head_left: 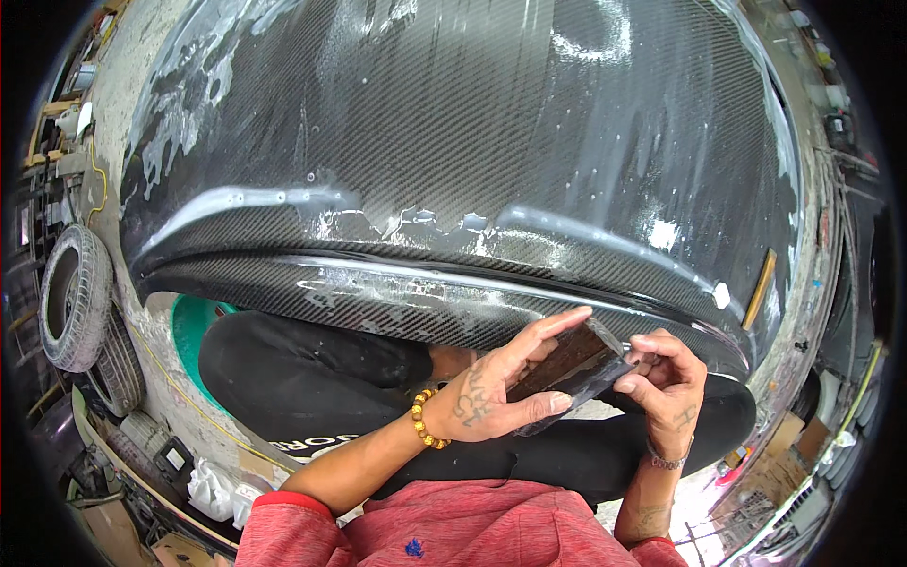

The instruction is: Wet sanding a carbon fiber car hood using a sanding block.

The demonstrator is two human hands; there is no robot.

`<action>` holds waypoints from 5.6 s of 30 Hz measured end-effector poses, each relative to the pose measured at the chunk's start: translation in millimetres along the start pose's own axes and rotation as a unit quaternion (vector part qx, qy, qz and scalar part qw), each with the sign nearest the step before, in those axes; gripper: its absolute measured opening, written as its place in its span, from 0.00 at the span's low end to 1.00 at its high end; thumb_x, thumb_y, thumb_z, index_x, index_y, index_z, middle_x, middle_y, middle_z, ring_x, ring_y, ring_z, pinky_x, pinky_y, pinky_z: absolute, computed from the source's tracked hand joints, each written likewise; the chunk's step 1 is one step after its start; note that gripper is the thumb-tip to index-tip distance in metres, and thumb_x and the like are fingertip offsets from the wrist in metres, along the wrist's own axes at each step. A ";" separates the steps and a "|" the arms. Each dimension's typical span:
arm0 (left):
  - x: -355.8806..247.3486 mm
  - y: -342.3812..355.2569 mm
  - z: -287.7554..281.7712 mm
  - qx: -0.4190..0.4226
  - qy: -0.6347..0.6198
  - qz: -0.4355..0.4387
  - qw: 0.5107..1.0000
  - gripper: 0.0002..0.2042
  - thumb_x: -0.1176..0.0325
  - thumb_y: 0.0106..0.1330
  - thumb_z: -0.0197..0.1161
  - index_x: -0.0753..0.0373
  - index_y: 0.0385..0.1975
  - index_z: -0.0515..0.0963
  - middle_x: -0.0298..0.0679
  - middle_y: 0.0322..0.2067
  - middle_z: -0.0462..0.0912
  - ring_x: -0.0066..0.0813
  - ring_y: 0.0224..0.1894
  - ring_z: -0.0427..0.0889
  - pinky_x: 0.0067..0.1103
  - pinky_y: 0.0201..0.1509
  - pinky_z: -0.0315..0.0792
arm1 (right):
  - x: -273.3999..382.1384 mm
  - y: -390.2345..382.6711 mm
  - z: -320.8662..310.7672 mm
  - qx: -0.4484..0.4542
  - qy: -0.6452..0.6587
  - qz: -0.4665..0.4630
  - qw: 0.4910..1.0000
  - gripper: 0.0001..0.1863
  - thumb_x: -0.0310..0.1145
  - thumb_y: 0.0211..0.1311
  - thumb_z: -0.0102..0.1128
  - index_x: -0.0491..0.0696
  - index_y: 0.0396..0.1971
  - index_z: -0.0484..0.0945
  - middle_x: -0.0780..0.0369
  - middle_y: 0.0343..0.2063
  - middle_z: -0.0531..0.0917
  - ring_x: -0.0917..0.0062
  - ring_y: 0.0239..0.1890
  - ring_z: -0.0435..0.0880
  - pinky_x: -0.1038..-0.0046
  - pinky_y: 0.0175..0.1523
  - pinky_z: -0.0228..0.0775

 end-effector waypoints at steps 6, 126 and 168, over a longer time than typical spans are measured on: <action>-11.0 -6.0 1.3 0.024 -0.013 0.051 0.998 0.41 0.72 0.71 0.65 0.67 0.78 0.47 0.46 0.75 0.55 0.35 0.78 0.56 0.30 0.80 0.49 | 6.2 -8.0 6.8 -0.012 -0.039 -0.026 0.999 0.25 0.14 0.47 0.76 0.42 0.49 0.86 0.65 0.32 0.79 0.84 0.33 0.78 0.81 0.38 0.70; -213.6 233.9 -6.6 -0.243 0.848 0.278 0.379 0.28 0.71 0.68 0.62 0.44 0.69 0.70 0.52 0.42 0.76 0.53 0.45 0.80 0.40 0.45 0.79 | -122.7 -8.6 -379.5 -0.477 -0.465 -0.199 0.718 0.27 0.51 0.79 0.49 0.50 0.66 0.74 0.56 0.69 0.70 0.61 0.74 0.63 0.58 0.77 0.47; -117.4 124.9 -11.0 -0.057 0.884 0.235 0.400 0.30 0.76 0.65 0.62 0.46 0.68 0.75 0.45 0.36 0.73 0.44 0.37 0.76 0.33 0.45 0.75 | -115.6 -9.1 -363.5 -0.439 -0.492 -0.241 0.712 0.28 0.47 0.78 0.50 0.49 0.71 0.67 0.58 0.72 0.68 0.64 0.76 0.61 0.60 0.78 0.47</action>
Point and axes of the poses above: each hand's wrist, its own y-axis towards the middle knuckle, its own z-axis out of the palm, x = y × z, the point moved 6 cm from there along y, towards the middle knuckle
